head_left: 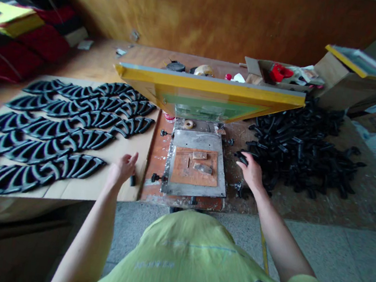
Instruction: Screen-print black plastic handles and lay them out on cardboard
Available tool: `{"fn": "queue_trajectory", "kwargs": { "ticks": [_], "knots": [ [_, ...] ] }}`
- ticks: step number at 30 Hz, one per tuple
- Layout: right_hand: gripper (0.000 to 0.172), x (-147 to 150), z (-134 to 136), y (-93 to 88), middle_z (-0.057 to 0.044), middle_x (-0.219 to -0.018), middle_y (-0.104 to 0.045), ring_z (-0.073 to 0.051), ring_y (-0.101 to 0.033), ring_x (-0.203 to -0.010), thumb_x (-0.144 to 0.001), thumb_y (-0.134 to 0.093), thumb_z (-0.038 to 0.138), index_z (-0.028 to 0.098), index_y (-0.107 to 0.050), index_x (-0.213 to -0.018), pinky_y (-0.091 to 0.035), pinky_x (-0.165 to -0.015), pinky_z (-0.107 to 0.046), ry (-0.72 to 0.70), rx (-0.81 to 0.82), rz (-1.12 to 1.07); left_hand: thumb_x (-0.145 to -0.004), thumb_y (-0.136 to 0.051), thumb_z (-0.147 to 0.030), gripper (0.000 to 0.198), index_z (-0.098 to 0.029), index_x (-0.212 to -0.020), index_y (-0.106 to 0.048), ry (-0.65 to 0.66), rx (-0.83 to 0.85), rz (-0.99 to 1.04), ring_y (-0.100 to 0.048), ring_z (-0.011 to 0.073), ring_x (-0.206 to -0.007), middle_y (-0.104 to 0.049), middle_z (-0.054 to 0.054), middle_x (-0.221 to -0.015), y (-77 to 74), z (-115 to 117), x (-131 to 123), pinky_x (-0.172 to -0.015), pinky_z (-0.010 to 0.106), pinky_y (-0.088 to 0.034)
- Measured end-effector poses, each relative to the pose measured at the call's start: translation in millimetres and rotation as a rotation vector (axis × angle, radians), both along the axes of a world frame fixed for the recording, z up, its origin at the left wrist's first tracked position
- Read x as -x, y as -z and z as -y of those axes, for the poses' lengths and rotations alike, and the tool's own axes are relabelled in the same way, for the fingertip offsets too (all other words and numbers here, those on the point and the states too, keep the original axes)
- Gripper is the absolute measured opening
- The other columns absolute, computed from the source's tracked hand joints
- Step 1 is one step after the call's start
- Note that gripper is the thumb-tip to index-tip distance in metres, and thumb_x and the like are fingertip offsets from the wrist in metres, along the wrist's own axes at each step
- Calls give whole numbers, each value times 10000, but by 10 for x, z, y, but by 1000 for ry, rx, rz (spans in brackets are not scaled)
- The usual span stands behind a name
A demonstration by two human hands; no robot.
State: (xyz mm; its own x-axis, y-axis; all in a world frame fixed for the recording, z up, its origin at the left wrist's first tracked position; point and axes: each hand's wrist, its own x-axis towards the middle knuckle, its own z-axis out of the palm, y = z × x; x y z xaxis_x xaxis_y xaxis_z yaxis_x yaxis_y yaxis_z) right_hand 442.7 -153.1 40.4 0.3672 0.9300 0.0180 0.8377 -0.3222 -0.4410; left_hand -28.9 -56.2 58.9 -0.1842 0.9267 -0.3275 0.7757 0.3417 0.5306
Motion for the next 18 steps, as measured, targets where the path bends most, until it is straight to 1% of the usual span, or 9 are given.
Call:
{"fn": "queue_trajectory", "kwargs": {
  "ticks": [2,4,7,9,11,13,16,17,18],
  "knots": [
    [368,382,-88,-3,-55,-1196,-670,-202,-619,-1078,-966,-485,282,267,-587,-1319,-474,-950,-338,-331,-82,-53,-873,-450,-636,476,-186,-917,-599,16,-188,329,-542,124,-448,-608,9,-653,-400,-121,-359,-432,216,-376],
    [369,750,-191,17,-48,-1139,-675,-182,-600,-1057,-985,-434,236,277,-629,-1295,-468,-944,-313,-551,-94,-14,-869,-472,-661,523,-181,-1053,-571,14,-423,636,-475,84,-400,-564,-31,-606,-810,-258,-745,-408,185,-348],
    [392,1141,-338,55,-66,-1078,-673,-193,-561,-1023,-975,-425,170,276,-668,-1264,-459,-924,-315,-693,-88,128,-917,-366,-682,581,-181,-1159,-535,72,-603,957,-458,63,-395,-542,-44,-588,-1300,-436,-1186,-412,157,-348],
    [394,1279,-407,63,-81,-1060,-672,-210,-548,-1013,-968,-433,156,272,-683,-1248,-463,-922,-340,-717,-86,201,-939,-287,-682,606,-176,-1139,-552,89,-626,1054,-460,60,-395,-533,-38,-576,-1470,-494,-1326,-414,153,-350],
    [388,1340,-437,46,-94,-1055,-678,-222,-553,-1021,-956,-456,151,264,-684,-1250,-479,-927,-360,-728,-81,248,-941,-272,-685,619,-174,-1110,-577,88,-615,1087,-453,66,-389,-522,-35,-551,-1501,-471,-1345,-405,162,-347],
    [384,1323,-428,0,-97,-1079,-695,-222,-574,-1050,-925,-513,129,252,-682,-1247,-501,-939,-368,-749,-87,266,-931,-310,-689,612,-178,-1091,-606,83,-593,1085,-452,76,-393,-527,-29,-542,-1426,-350,-1268,-399,179,-352],
    [270,1103,-385,-119,-68,-981,-747,-152,-645,-959,-924,-505,129,148,-736,-1064,-552,-883,-295,-626,-89,187,-920,-364,-679,599,-175,-1046,-663,37,-526,1034,-527,96,-486,-601,10,-626,-1193,-19,-1048,-439,199,-401],
    [285,977,-379,-168,-55,-907,-757,-131,-663,-886,-938,-458,133,116,-739,-982,-567,-829,-275,-553,-74,151,-918,-375,-675,601,-172,-1038,-680,19,-459,1011,-549,102,-524,-630,25,-675,-1091,108,-969,-456,202,-412],
    [343,837,-384,-221,-49,-854,-757,-127,-673,-833,-948,-404,128,129,-737,-867,-578,-785,-276,-476,-58,125,-913,-391,-673,603,-168,-1040,-694,11,-368,987,-559,105,-549,-648,33,-714,-976,229,-898,-466,204,-413]
  ]
}}
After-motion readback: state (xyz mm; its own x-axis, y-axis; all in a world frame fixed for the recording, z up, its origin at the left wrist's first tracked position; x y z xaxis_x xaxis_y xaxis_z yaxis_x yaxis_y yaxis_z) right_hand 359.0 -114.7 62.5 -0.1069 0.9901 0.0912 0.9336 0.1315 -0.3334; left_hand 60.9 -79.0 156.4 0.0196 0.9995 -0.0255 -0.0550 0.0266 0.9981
